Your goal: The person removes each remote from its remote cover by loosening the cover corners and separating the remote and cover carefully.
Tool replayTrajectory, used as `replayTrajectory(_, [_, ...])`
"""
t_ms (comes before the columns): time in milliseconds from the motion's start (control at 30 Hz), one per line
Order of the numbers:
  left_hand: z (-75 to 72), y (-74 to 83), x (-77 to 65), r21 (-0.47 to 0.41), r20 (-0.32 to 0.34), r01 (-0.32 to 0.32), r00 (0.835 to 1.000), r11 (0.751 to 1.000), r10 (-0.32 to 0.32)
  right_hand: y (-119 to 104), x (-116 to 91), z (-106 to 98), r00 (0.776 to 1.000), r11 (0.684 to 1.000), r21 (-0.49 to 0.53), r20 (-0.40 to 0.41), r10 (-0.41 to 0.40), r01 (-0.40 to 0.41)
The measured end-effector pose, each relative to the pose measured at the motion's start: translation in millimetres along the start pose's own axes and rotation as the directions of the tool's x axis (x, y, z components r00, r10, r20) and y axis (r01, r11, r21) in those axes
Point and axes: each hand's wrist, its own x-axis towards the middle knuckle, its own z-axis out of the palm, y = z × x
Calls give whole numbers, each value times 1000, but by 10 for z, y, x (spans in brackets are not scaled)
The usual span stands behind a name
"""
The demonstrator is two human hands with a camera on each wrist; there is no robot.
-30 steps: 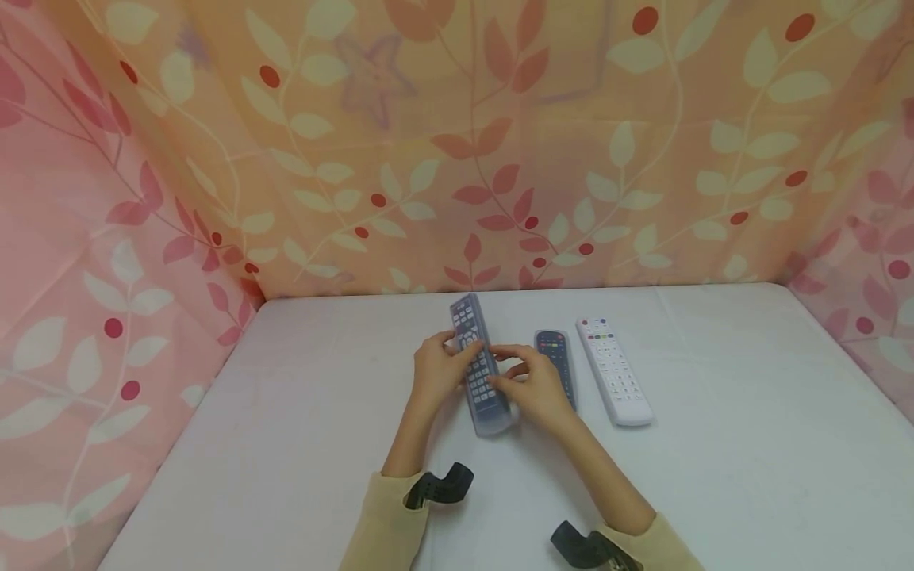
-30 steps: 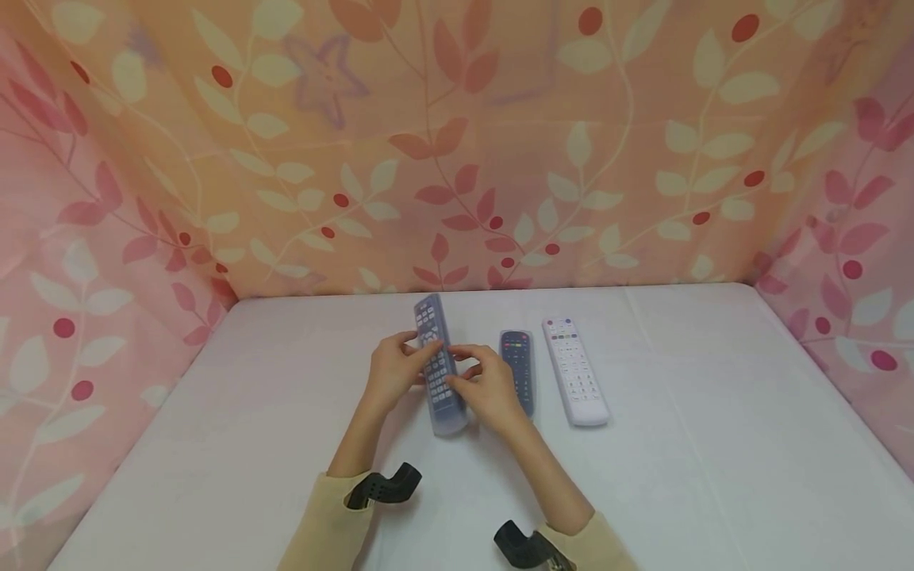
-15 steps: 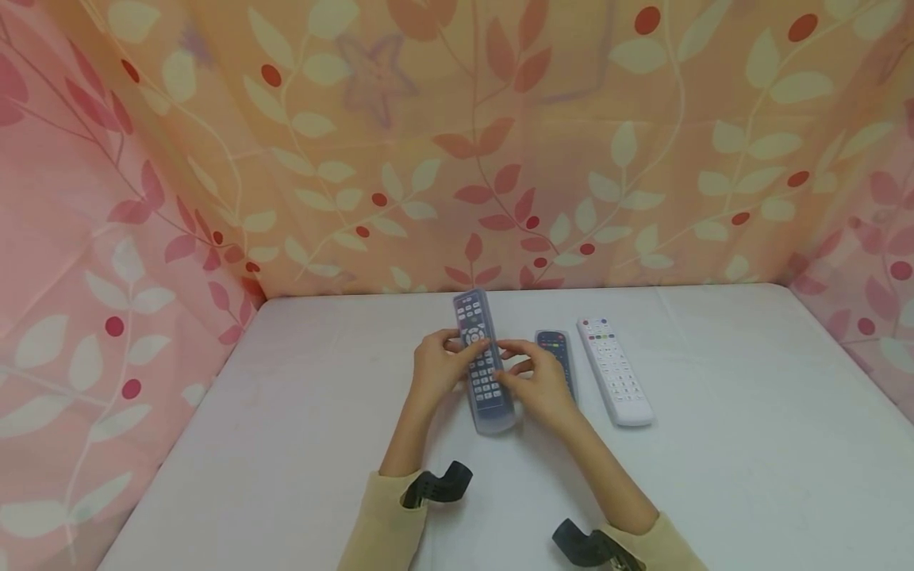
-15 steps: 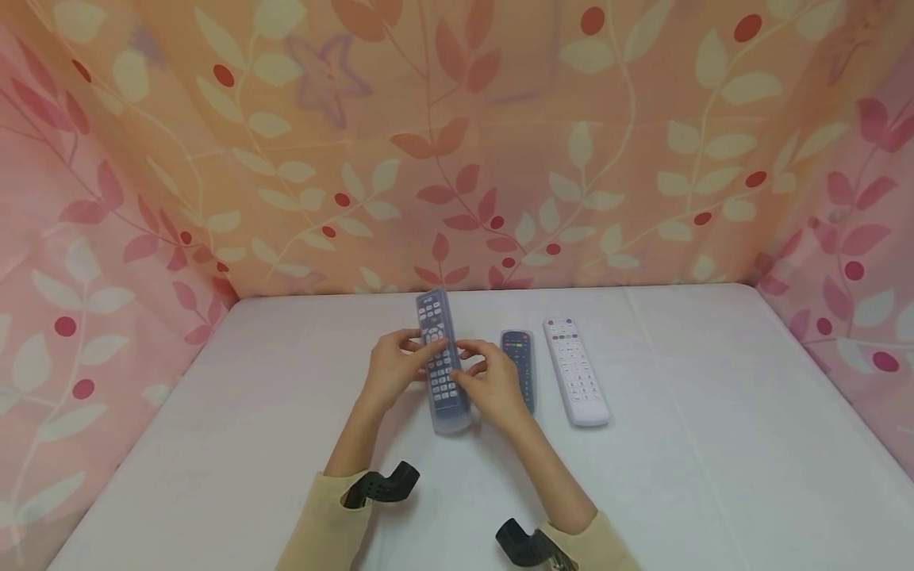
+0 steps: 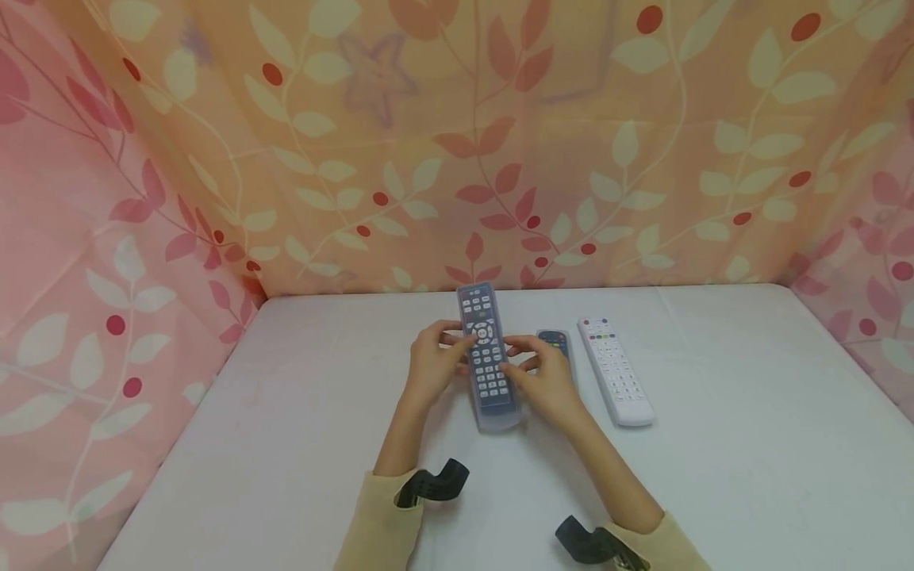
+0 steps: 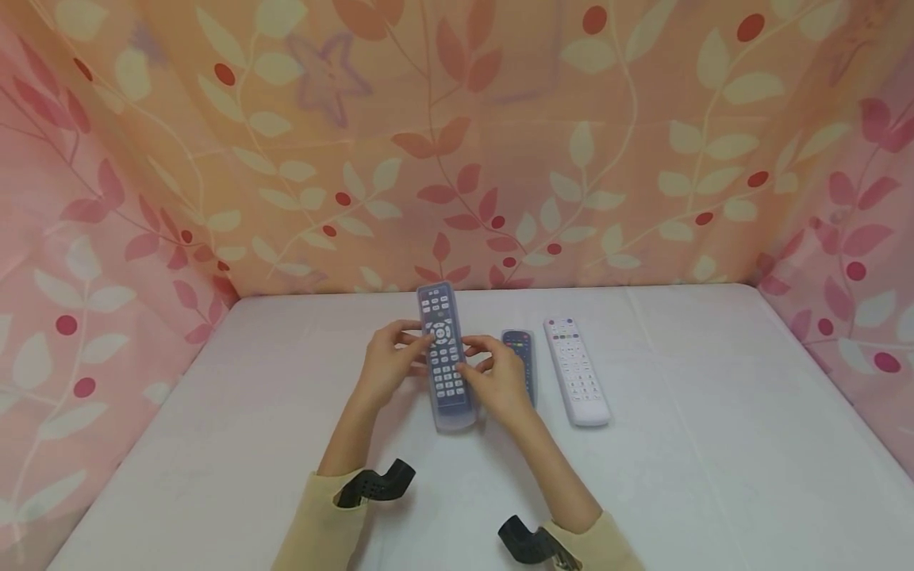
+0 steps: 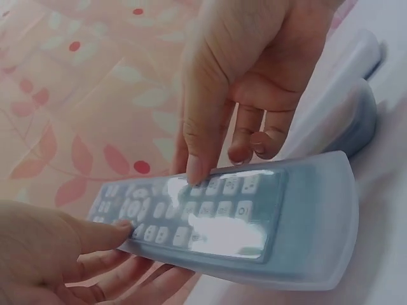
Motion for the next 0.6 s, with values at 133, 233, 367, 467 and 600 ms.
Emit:
replayTrajectory(133, [-26, 40, -18, -15, 10, -20, 1000, 1000, 20, -30, -8, -16, 1000, 999, 32, 17, 21, -22])
replayTrajectory(233, [-38, 68, -39, -22, 14, -42, 999, 999, 42, -39, -5, -29, 999, 997, 65, 26, 29, -31])
replayTrajectory(367, [-50, 90, -42, -34, 20, -52, 998, 998, 53, -50, 9, -46, 999, 994, 99, 28, 43, -45])
replayTrajectory(467, [-63, 86, -30, -66, 28, -50, 998, 997, 52, -56, 22, -45, 999, 990, 132, 24, 38, -41])
replayTrajectory(600, [-81, 61, -34, -198, 70, -41, 996, 979, 56, -72, 28, -39, 1000, 985, 173, 20, 22, -25])
